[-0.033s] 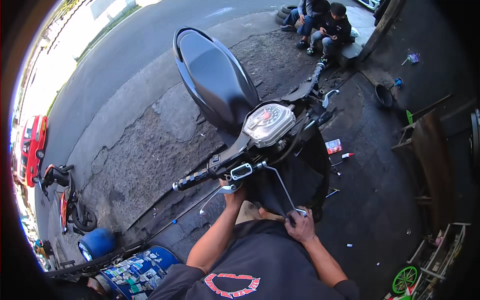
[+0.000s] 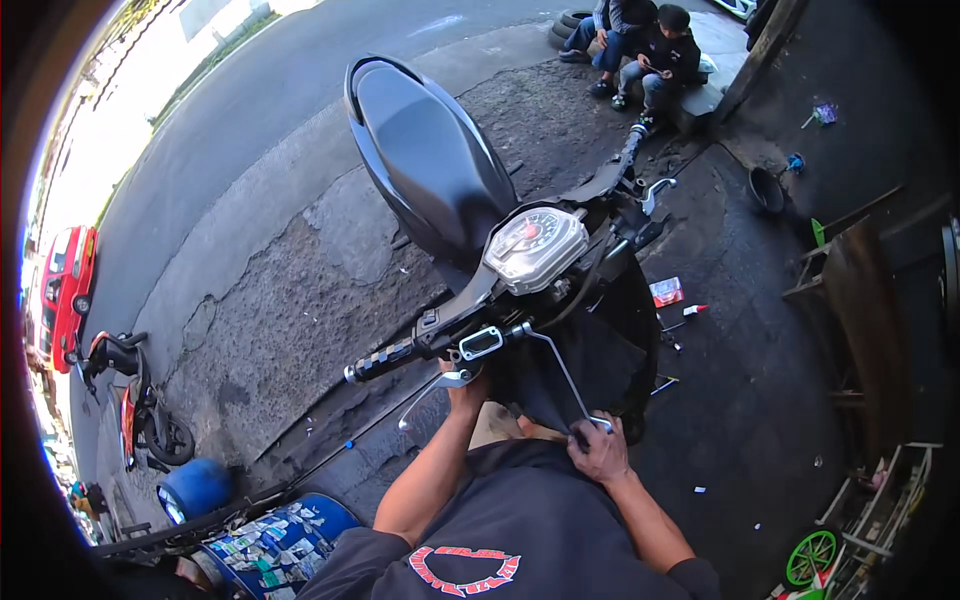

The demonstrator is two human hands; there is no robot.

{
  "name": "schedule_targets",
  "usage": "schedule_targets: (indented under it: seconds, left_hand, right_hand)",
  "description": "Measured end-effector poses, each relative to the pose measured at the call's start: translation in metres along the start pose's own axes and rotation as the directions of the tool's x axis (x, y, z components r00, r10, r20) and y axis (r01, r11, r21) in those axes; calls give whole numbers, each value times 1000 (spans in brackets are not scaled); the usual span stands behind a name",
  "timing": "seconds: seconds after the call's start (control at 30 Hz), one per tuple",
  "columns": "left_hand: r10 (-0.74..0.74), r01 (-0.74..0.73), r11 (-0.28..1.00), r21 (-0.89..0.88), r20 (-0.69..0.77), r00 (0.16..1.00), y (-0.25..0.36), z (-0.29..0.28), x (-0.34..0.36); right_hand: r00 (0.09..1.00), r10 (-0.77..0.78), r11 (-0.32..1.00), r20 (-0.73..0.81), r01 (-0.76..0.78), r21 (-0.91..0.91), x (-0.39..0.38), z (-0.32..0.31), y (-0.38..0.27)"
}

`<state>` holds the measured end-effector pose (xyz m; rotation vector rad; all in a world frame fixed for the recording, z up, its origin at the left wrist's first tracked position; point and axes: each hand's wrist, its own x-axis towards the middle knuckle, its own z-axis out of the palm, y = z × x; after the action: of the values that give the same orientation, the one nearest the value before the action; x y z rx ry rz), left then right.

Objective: Repairing the front panel and handlebars of a motorcycle.

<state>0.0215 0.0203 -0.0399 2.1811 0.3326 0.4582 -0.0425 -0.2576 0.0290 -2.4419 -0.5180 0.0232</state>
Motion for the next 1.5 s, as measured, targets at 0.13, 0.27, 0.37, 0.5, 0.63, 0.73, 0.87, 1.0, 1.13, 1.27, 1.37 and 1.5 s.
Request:
schedule_targets:
  seconds: [0.13, 0.27, 0.37, 0.5, 0.63, 0.73, 0.87, 1.0, 1.13, 1.27, 1.37, 1.5]
  left_hand:
    - [-25, 18, 999, 48, 137, 990, -14, -5, 2]
    - [-66, 57, 996, 71, 122, 990, 7, -29, -8]
    - [-210, 203, 975, 96, 72, 975, 52, -58, -35]
    - [41, -53, 998, 29, 320, 947, 111, -117, -50]
    - [331, -332, 874, 354, 64, 941, 132, -157, -9]
    - [223, -334, 740, 584, 255, 941, 130, -176, 33]
    - [-45, -318, 763, 563, 537, 842, 125, -186, 65]
    - [-14, -393, 724, 567, 581, 813, 122, -187, 69]
    - [56, -421, 741, 524, 576, 816, 116, -190, 73]
    - [-6, -404, 757, 514, 623, 782, 107, -192, 82]
    - [-31, -387, 767, 511, 633, 773, 105, -192, 85]
    - [-30, -358, 770, 529, 590, 807, 113, -189, 72]
  right_hand:
    - [982, 141, 979, 123, -157, 127, 4, -12, 8]
    - [874, 485, 794, 20, -450, 409, 32, -41, 21]
    - [804, 594, 703, 17, -529, 475, 60, -78, 13]
    - [953, 265, 822, 149, -303, 481, 99, -95, -28]
    - [969, 41, 881, 245, -151, 448, 137, -77, -59]
    - [993, -114, 874, 27, 88, 477, 155, -66, -69]
    - [944, 71, 830, 324, -236, 506, 161, -71, -72]
    - [963, 60, 856, 262, -185, 482, 162, -67, -78]
    - [983, 39, 869, 182, -124, 479, 159, -56, -75]
    - [992, 15, 873, 125, -74, 482, 157, -48, -69]
    - [997, -55, 894, 54, 25, 448, 157, -49, -69]
    - [989, 47, 912, 142, -101, 397, 152, -63, -74]
